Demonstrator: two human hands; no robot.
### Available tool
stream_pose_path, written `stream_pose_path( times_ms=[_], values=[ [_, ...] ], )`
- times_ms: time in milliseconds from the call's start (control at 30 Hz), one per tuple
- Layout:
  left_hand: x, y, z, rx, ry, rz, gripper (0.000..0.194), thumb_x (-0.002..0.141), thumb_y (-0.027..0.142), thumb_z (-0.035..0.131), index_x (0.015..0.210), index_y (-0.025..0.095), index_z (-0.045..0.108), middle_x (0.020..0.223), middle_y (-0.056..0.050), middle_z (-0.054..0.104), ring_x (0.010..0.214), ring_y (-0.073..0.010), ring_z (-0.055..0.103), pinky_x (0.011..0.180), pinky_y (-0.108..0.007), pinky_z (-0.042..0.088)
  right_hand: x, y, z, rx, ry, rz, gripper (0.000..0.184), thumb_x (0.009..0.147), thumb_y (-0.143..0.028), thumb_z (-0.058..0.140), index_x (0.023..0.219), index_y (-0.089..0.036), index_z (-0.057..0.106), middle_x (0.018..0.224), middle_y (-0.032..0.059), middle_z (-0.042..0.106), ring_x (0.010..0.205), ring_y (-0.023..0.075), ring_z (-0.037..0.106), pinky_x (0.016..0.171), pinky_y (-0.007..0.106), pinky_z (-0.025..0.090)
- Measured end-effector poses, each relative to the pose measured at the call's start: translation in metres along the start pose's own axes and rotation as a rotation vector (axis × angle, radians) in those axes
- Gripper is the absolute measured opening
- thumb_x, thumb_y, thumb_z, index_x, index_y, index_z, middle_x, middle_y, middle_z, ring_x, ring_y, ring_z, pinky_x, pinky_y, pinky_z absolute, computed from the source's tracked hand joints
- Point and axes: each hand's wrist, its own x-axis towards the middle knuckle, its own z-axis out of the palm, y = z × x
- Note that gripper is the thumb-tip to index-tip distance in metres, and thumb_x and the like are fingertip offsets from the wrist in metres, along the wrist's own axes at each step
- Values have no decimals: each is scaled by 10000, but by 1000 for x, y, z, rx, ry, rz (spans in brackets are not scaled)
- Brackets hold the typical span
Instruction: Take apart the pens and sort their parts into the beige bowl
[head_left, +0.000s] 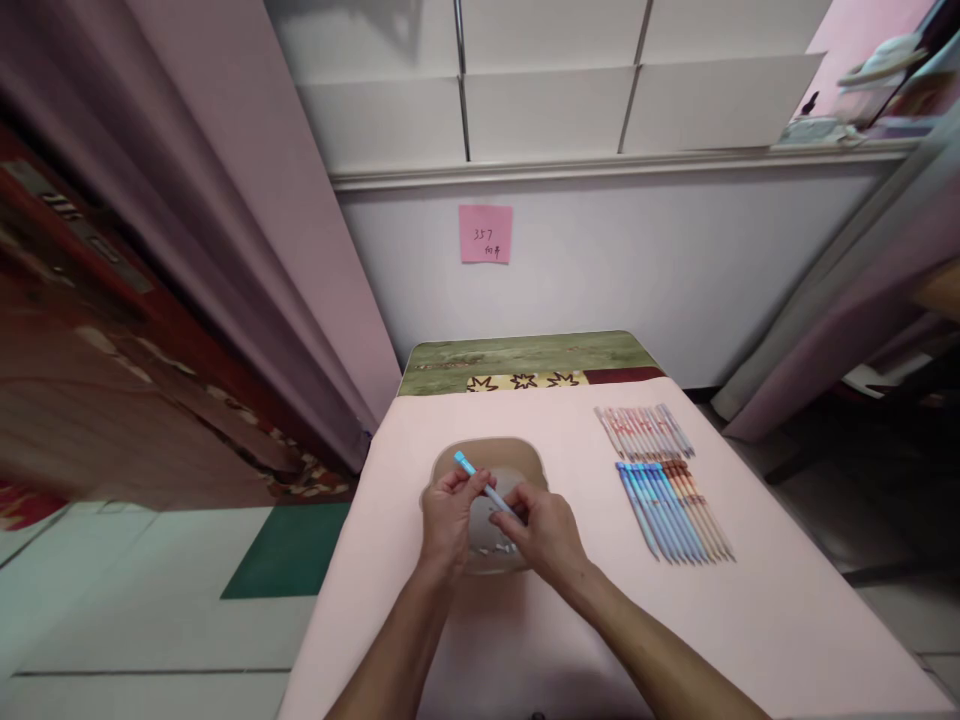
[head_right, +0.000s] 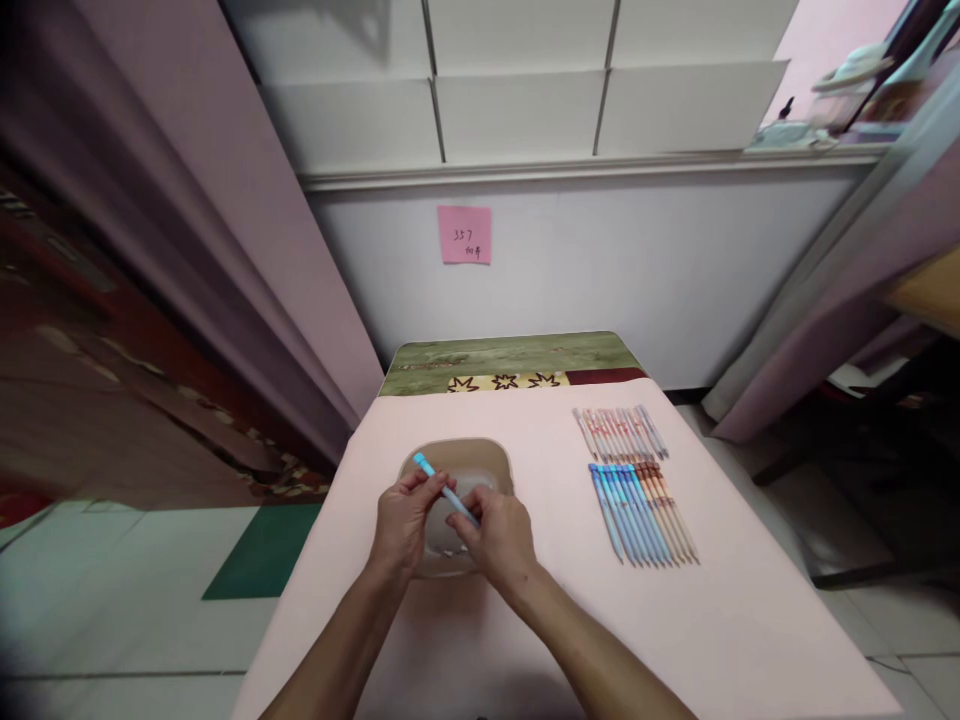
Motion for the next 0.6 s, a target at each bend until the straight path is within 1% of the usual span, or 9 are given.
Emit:
stream_pose_path(
  times_ms=[33, 100, 167, 233, 333, 400, 467, 533, 600],
  values=[
    [0, -1, 1, -4, 11, 18, 283, 570, 297, 806, 721, 123, 642, 617, -18, 687, 558, -136, 622, 566, -240, 477, 1, 0, 2, 24, -4, 24, 151, 717, -336, 663, 694, -198, 608, 619, -14, 634, 579, 122, 568, 555, 218, 403],
    [-1, 0, 2, -23, -11, 25, 275, 603, 314, 789, 743, 131, 640, 632, -11, 688, 570, -137, 629, 562, -237, 481, 4, 1, 6, 227, -98, 109, 192, 724, -364, 647, 690, -190, 571, 599, -14, 626, 520, 120, 564, 510, 221, 412],
    [-1, 2, 0, -55, -86, -30, 277, 635, 330, 772, 780, 127, 651, 678, -33, 705, 626, -157, 654, 584, -246, 495, 8, 3, 9, 468, -202, 171, 251, 738, -422, 629, 709, -182, 558, 583, -20, 610, 464, 107, 538, 466, 216, 409],
    [0, 5, -4, -94, -179, -117, 301, 642, 298, 776, 855, 114, 668, 754, -71, 724, 719, -179, 672, 635, -256, 509, 9, 6, 10, 609, -276, 190, 307, 736, -471, 636, 729, -171, 573, 575, -30, 593, 440, 86, 509, 447, 200, 396],
    [1, 9, -9, -137, -263, -221, 354, 648, 206, 777, 973, 115, 667, 855, -101, 731, 827, -191, 669, 682, -257, 517, 9, 10, 8, 673, -384, 236, 373, 722, -518, 655, 770, -151, 608, 556, -36, 583, 424, 64, 487, 431, 174, 369],
    [2, 10, -10, -157, -286, -272, 336, 657, 181, 769, 972, 123, 669, 868, -101, 730, 843, -195, 667, 686, -269, 525, 8, 11, 4, 735, -464, 306, 441, 744, -574, 606, 844, -145, 623, 588, -13, 619, 436, 73, 516, 445, 182, 391],
    [2, 8, -9, -166, -290, -292, 301, 644, 180, 775, 923, 125, 676, 829, -90, 730, 783, -184, 670, 647, -261, 525, 8, 12, 0, 791, -535, 358, 493, 757, -601, 568, 908, -136, 632, 645, 20, 656, 477, 92, 564, 486, 207, 429],
    [2, 6, -8, -158, -287, -270, 286, 620, 190, 788, 876, 124, 679, 772, -77, 727, 690, -161, 662, 584, -236, 505, 8, 12, -3, 775, -537, 338, 470, 723, -568, 621, 886, -128, 644, 660, 28, 660, 521, 107, 590, 532, 225, 449],
    [2, 4, -5, -137, -262, -218, 286, 588, 199, 805, 832, 119, 679, 713, -65, 719, 648, -155, 654, 584, -236, 496, 8, 11, -4, 650, -424, 247, 373, 680, -494, 684, 781, -137, 642, 625, 7, 636, 533, 108, 576, 546, 223, 438]
  ],
)
